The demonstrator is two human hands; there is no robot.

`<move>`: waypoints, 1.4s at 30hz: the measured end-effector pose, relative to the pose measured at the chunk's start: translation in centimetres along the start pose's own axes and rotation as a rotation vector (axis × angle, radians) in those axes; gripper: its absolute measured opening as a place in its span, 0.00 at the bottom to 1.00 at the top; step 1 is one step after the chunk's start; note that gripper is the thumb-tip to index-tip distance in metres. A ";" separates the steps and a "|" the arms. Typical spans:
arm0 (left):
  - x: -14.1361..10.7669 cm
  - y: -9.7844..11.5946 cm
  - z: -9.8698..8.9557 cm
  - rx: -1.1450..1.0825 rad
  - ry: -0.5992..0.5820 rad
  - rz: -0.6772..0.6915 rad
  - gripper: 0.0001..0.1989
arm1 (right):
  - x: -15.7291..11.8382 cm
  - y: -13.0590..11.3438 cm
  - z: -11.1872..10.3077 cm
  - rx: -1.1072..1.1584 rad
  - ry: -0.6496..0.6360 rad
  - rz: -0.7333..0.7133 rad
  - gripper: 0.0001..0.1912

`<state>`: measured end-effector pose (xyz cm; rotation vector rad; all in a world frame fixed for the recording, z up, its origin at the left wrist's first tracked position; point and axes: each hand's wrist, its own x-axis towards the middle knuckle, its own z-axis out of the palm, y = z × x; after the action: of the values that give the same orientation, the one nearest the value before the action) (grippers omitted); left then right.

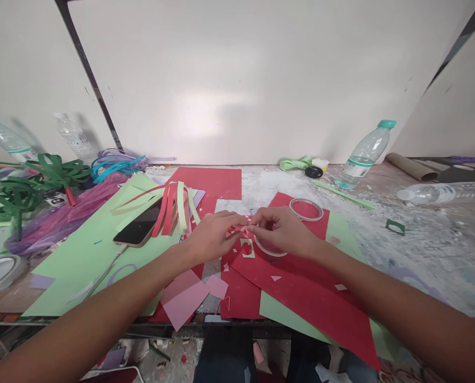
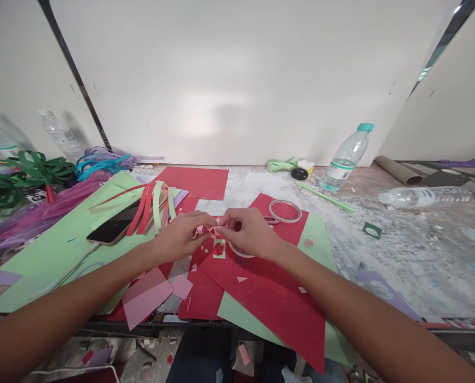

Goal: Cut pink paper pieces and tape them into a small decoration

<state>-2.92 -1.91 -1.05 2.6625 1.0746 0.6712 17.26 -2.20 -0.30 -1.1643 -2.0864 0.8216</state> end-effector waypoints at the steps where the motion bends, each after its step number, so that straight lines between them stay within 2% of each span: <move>1: 0.0 0.0 0.0 -0.004 -0.001 0.001 0.10 | 0.0 0.1 0.1 -0.015 0.011 -0.010 0.14; 8: 0.1 -0.3 0.1 -0.016 -0.013 0.031 0.10 | 0.0 0.5 0.3 -0.156 0.082 -0.042 0.14; 13: 0.2 -0.2 0.1 -0.131 0.050 -0.061 0.11 | 0.1 0.3 -0.3 -0.108 0.199 -0.002 0.16; 15: 0.2 -0.2 0.1 -0.153 0.078 -0.088 0.11 | 0.2 0.2 -0.6 -0.030 0.170 0.020 0.16; 19: 0.2 -0.2 0.2 -0.120 0.107 -0.120 0.11 | 0.2 -0.2 -0.6 0.090 -0.003 0.017 0.14; 22: 0.1 -0.1 0.4 -0.117 0.086 -0.136 0.11 | 0.2 -0.5 -0.2 0.113 -0.039 0.017 0.12; 26: 0.1 0.2 0.2 -0.191 0.056 -0.133 0.11 | 0.1 -0.5 -0.1 0.125 -0.014 0.022 0.10; 30: 0.1 0.9 -0.7 -0.366 0.011 -0.071 0.12 | 0.0 -0.3 -0.5 0.021 0.009 -0.023 0.07; 33: 0.4 1.3 -1.1 -0.437 0.033 -0.079 0.10 | 0.0 -0.5 -0.7 -0.035 0.002 -0.056 0.05; 36: 1.0 1.5 -1.0 -0.408 0.079 -0.114 0.11 | 0.0 -0.7 -0.7 -0.086 0.035 -0.099 0.03; 42: 2.6 1.6 -1.3 -0.249 0.121 -0.066 0.06 | 0.0 -0.5 -1.2 -0.095 0.104 -0.106 0.04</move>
<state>-0.93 -1.25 1.52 2.3915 1.0276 0.8993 17.92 -2.10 0.85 -1.1109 -2.1005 0.6060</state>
